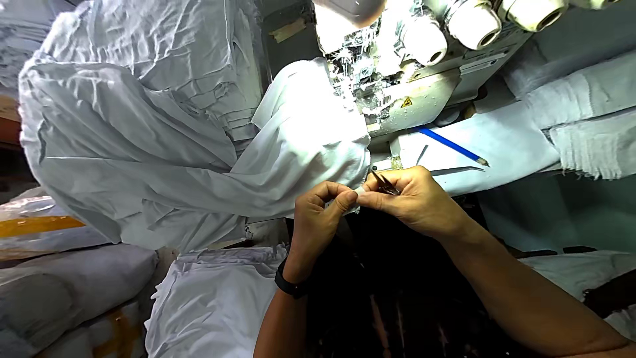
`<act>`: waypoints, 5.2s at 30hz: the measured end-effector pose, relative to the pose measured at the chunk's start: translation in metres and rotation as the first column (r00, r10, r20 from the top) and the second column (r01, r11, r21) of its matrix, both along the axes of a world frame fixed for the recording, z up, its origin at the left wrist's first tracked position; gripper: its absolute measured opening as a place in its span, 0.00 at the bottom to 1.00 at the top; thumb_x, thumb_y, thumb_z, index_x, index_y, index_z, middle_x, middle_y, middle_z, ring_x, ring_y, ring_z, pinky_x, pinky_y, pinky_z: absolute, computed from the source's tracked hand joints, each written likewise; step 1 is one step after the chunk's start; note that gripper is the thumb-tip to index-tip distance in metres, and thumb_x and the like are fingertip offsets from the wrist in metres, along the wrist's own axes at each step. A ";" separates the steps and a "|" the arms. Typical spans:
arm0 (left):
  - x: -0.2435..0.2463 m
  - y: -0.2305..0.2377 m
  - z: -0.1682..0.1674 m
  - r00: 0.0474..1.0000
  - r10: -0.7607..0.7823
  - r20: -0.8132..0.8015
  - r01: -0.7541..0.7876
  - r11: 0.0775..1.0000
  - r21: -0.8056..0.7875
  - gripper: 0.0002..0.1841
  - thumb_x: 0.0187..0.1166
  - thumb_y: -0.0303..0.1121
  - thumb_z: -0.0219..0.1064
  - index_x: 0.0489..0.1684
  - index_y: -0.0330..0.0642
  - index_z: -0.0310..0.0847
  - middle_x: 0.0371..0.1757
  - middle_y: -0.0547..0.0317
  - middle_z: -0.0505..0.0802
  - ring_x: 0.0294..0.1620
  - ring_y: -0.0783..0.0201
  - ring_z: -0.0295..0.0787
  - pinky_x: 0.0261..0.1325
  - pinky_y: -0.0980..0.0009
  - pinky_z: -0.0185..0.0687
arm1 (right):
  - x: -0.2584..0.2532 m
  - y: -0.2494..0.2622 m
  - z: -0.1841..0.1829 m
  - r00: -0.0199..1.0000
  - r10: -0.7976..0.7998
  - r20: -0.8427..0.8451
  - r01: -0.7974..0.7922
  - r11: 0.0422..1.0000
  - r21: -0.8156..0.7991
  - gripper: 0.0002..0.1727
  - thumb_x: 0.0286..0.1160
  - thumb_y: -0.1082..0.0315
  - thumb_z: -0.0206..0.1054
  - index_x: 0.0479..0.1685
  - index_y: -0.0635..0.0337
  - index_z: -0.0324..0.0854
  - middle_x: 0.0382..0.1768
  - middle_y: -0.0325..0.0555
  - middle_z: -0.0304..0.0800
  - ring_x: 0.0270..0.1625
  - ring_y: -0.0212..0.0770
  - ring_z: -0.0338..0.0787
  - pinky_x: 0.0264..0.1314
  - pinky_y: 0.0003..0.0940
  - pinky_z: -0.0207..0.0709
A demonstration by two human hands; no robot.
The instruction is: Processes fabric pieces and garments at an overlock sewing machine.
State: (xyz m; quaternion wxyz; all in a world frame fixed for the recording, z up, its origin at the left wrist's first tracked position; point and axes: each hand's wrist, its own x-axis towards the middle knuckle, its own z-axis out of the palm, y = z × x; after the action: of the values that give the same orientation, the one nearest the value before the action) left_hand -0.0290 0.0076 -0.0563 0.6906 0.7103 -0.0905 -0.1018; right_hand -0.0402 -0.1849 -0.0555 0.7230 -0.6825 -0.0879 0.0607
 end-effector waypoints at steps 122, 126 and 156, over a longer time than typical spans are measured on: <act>0.099 -0.021 0.064 0.885 -0.112 0.452 -0.248 0.709 0.660 0.10 0.62 0.32 0.75 0.13 0.50 0.82 0.45 0.64 0.92 0.54 0.62 0.84 0.60 0.48 0.66 | 0.050 -0.003 -0.013 0.574 -0.061 0.817 0.621 0.682 -0.386 0.10 0.74 0.72 0.67 0.43 0.53 0.94 0.47 0.51 0.90 0.36 0.38 0.85 0.34 0.29 0.76; 0.103 -0.020 0.063 0.888 -0.098 0.449 -0.251 0.714 0.654 0.09 0.63 0.31 0.75 0.15 0.50 0.84 0.46 0.65 0.92 0.54 0.61 0.84 0.59 0.46 0.67 | 0.050 -0.003 -0.011 0.583 -0.073 0.809 0.621 0.682 -0.386 0.10 0.73 0.72 0.66 0.42 0.53 0.94 0.43 0.51 0.87 0.34 0.37 0.81 0.32 0.28 0.73; 0.103 -0.020 0.061 0.886 -0.079 0.457 -0.251 0.748 0.615 0.09 0.68 0.30 0.75 0.18 0.50 0.87 0.44 0.65 0.92 0.50 0.64 0.85 0.59 0.48 0.68 | 0.051 -0.007 -0.013 0.567 -0.024 0.823 0.606 0.690 -0.397 0.12 0.74 0.75 0.64 0.44 0.54 0.93 0.53 0.52 0.93 0.42 0.41 0.91 0.39 0.32 0.81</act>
State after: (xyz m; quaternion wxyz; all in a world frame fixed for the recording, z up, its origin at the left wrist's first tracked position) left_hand 0.0740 -0.0127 0.0046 0.3587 0.9140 -0.1739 0.0751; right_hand 0.0108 -0.1923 -0.0689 0.3300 -0.8477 -0.2253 -0.3489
